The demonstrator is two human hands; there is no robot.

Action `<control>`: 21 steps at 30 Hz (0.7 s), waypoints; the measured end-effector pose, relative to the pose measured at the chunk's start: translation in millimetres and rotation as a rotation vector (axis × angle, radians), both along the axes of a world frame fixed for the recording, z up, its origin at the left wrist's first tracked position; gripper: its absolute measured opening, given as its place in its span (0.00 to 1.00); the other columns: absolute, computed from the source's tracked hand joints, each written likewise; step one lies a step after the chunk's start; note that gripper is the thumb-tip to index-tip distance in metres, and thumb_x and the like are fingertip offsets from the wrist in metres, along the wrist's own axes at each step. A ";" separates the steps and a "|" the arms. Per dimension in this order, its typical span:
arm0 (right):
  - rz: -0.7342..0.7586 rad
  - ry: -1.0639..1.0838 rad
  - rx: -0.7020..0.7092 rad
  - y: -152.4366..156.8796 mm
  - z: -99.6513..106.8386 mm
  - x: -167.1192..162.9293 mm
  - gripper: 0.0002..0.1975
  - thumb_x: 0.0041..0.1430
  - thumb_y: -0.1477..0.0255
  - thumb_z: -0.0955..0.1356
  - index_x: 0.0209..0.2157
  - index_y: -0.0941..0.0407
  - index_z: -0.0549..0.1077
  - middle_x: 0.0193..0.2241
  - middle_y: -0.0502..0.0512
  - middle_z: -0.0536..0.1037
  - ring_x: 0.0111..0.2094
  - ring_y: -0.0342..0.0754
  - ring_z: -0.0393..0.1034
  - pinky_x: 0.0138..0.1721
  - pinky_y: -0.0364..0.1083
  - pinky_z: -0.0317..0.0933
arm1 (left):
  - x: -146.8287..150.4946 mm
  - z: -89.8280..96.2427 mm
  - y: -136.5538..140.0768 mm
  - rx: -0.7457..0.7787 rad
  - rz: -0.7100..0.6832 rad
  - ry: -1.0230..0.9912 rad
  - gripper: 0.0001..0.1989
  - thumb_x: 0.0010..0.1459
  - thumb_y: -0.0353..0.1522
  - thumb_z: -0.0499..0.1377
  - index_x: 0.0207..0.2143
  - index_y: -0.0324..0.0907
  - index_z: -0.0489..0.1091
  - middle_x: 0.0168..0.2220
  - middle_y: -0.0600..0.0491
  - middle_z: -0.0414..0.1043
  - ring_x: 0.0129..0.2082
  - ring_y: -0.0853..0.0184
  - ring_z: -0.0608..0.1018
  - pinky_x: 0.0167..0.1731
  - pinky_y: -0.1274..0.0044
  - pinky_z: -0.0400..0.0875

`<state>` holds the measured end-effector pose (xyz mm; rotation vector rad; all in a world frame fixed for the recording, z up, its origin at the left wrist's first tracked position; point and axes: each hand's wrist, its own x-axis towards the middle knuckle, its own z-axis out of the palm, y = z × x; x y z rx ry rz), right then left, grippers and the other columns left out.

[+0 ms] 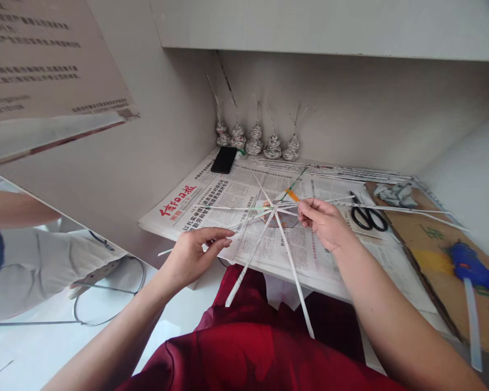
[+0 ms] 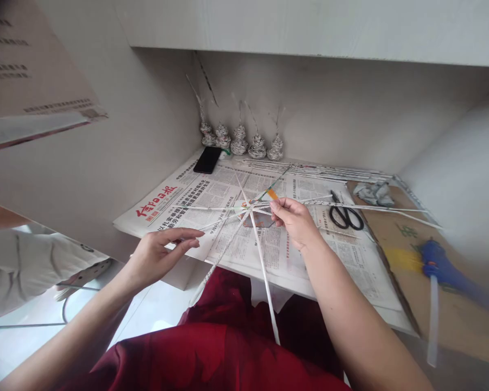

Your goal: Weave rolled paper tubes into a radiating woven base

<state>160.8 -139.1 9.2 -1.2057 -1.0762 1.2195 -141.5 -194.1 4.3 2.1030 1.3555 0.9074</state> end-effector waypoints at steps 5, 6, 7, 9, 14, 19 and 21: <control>-0.030 0.069 0.008 1.6 -3.9 -2.0 0.18 0.39 0.61 0.78 0.27 0.57 0.73 0.27 0.48 0.74 0.27 0.40 0.68 0.25 0.39 0.60 | 18.7 -0.5 9.0 0.028 -0.075 -0.009 0.13 0.61 0.38 0.55 0.43 0.45 0.76 0.42 0.50 0.78 0.38 0.65 0.79 0.35 0.77 0.73; -0.026 0.085 0.007 2.3 -5.9 -2.9 0.18 0.40 0.61 0.77 0.28 0.56 0.73 0.30 0.49 0.75 0.28 0.40 0.70 0.26 0.40 0.62 | 22.4 -0.3 10.6 0.035 -0.092 -0.009 0.13 0.61 0.37 0.55 0.43 0.45 0.76 0.42 0.50 0.78 0.38 0.65 0.79 0.36 0.76 0.73; -0.016 0.106 0.007 2.8 -7.8 -4.0 0.18 0.41 0.61 0.77 0.29 0.56 0.72 0.33 0.50 0.77 0.30 0.41 0.71 0.27 0.40 0.63 | 26.0 0.0 12.1 0.044 -0.109 -0.011 0.13 0.61 0.37 0.54 0.44 0.45 0.76 0.42 0.49 0.78 0.39 0.65 0.79 0.38 0.76 0.73; 0.022 0.153 0.007 3.1 -10.9 -6.7 0.18 0.44 0.61 0.76 0.30 0.55 0.70 0.36 0.51 0.78 0.32 0.43 0.74 0.31 0.42 0.66 | 32.7 0.0 15.4 0.070 -0.144 -0.017 0.13 0.61 0.36 0.55 0.44 0.44 0.76 0.43 0.49 0.77 0.41 0.65 0.78 0.42 0.74 0.72; 0.093 0.244 -0.012 3.1 -10.8 -9.7 0.18 0.46 0.62 0.76 0.30 0.54 0.65 0.30 0.48 0.77 0.31 0.43 0.74 0.31 0.42 0.66 | 42.6 -6.7 24.8 0.115 -0.193 -0.010 0.13 0.60 0.36 0.56 0.45 0.45 0.75 0.46 0.47 0.74 0.47 0.63 0.75 0.51 0.69 0.70; 0.084 0.426 0.020 3.7 -3.5 2.7 0.14 0.48 0.68 0.75 0.30 0.54 0.66 0.26 0.44 0.71 0.28 0.39 0.69 0.30 0.40 0.64 | 41.7 -19.4 31.0 0.080 -0.194 0.025 0.14 0.60 0.36 0.57 0.46 0.44 0.74 0.48 0.47 0.73 0.47 0.62 0.75 0.49 0.70 0.71; 0.101 0.500 0.024 2.4 0.7 8.4 0.12 0.49 0.71 0.74 0.30 0.53 0.66 0.23 0.42 0.66 0.26 0.38 0.66 0.29 0.39 0.63 | 40.9 -23.1 32.0 0.092 -0.190 0.038 0.13 0.60 0.36 0.57 0.46 0.44 0.74 0.47 0.47 0.74 0.47 0.62 0.75 0.50 0.69 0.70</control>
